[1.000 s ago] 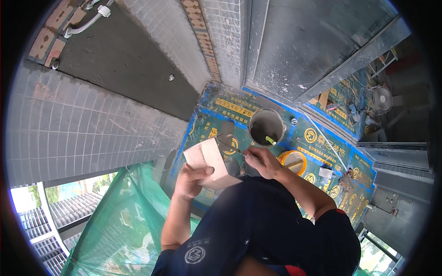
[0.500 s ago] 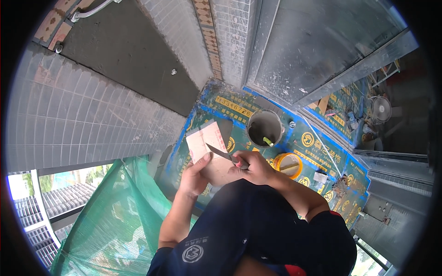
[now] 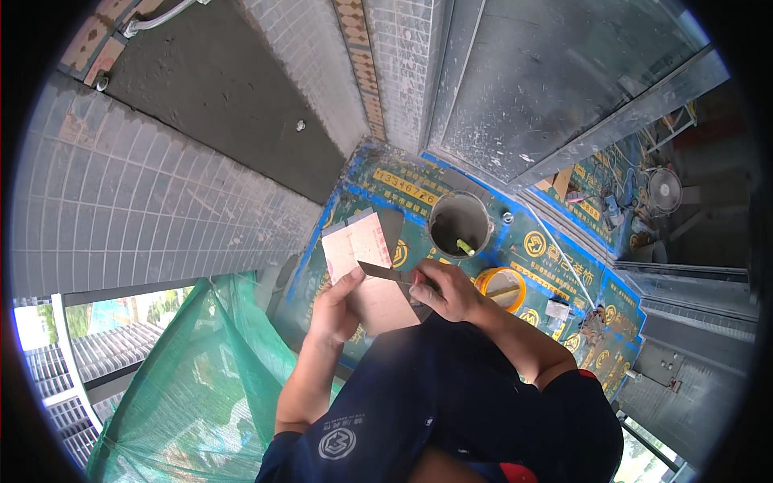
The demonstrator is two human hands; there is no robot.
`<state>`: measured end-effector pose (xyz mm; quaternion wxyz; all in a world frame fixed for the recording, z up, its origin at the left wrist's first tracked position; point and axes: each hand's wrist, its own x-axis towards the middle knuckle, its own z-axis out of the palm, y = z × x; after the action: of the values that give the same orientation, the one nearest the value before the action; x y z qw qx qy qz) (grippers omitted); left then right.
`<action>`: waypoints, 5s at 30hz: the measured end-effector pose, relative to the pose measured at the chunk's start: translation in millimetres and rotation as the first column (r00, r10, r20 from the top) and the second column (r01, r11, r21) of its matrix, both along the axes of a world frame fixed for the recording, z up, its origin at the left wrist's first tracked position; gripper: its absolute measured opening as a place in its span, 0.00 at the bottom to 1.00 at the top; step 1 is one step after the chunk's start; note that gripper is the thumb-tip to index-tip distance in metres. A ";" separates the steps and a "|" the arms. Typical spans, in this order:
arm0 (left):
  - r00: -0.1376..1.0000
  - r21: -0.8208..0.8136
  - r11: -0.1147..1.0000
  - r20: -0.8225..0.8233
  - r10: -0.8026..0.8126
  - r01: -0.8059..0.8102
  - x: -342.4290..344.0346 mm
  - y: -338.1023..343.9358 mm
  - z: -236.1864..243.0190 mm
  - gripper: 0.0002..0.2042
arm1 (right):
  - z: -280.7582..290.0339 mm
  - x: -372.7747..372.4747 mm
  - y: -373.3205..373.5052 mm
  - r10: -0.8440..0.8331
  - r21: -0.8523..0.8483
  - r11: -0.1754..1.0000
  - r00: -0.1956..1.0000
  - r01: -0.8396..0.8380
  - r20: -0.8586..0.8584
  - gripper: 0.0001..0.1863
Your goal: The worker is measuring, cutting, and fitting small tile pieces around plumbing fixtures on a wall.
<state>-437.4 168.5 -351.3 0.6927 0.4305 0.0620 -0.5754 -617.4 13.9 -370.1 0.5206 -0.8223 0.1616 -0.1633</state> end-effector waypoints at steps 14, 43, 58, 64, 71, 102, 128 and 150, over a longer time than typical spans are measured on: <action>0.993 -0.036 0.999 -0.114 -0.041 0.037 2.5 -3.7 20.1 0.29 | 1.9 -1.5 -4.2 0.124 0.009 0.992 0.975 -0.128 0.186 0.21; 0.995 0.033 0.999 0.089 -0.042 0.039 -2.3 2.0 22.1 0.24 | 18.9 28.6 6.9 0.033 0.565 0.824 0.999 -0.044 0.029 0.13; 0.982 0.023 0.999 0.181 -0.052 0.049 5.0 12.4 23.6 0.25 | 18.1 17.1 -34.1 0.151 0.755 0.645 0.988 -0.119 0.027 0.13; 0.973 0.011 1.000 0.230 0.005 -0.008 16.1 11.7 23.9 0.26 | -21.0 35.5 -24.2 -0.137 0.176 0.976 0.990 0.131 0.020 0.15; 0.963 0.011 0.991 0.239 0.127 -0.134 28.1 29.4 21.3 0.26 | -6.9 49.6 4.4 0.037 0.159 0.985 0.986 -0.063 0.161 0.20; 0.990 -0.030 0.994 0.086 0.108 -0.106 38.8 55.5 4.3 0.23 | 19.7 55.1 9.1 0.200 -0.197 0.961 0.980 -0.192 0.022 0.19; 0.975 0.012 1.000 -0.221 -0.016 0.019 26.8 49.3 -13.4 0.29 | -33.6 46.4 -2.8 0.221 -0.141 0.966 0.975 -0.217 0.011 0.15; 0.962 -0.067 0.995 -0.258 -0.086 0.071 27.2 52.6 -26.4 0.24 | -8.0 41.8 8.5 0.164 -0.193 0.972 0.975 -0.134 0.152 0.13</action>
<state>-410.2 221.1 -377.7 0.6670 0.3335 0.1188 -0.6555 -575.6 22.5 -378.1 0.4657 -0.8597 0.0394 -0.2061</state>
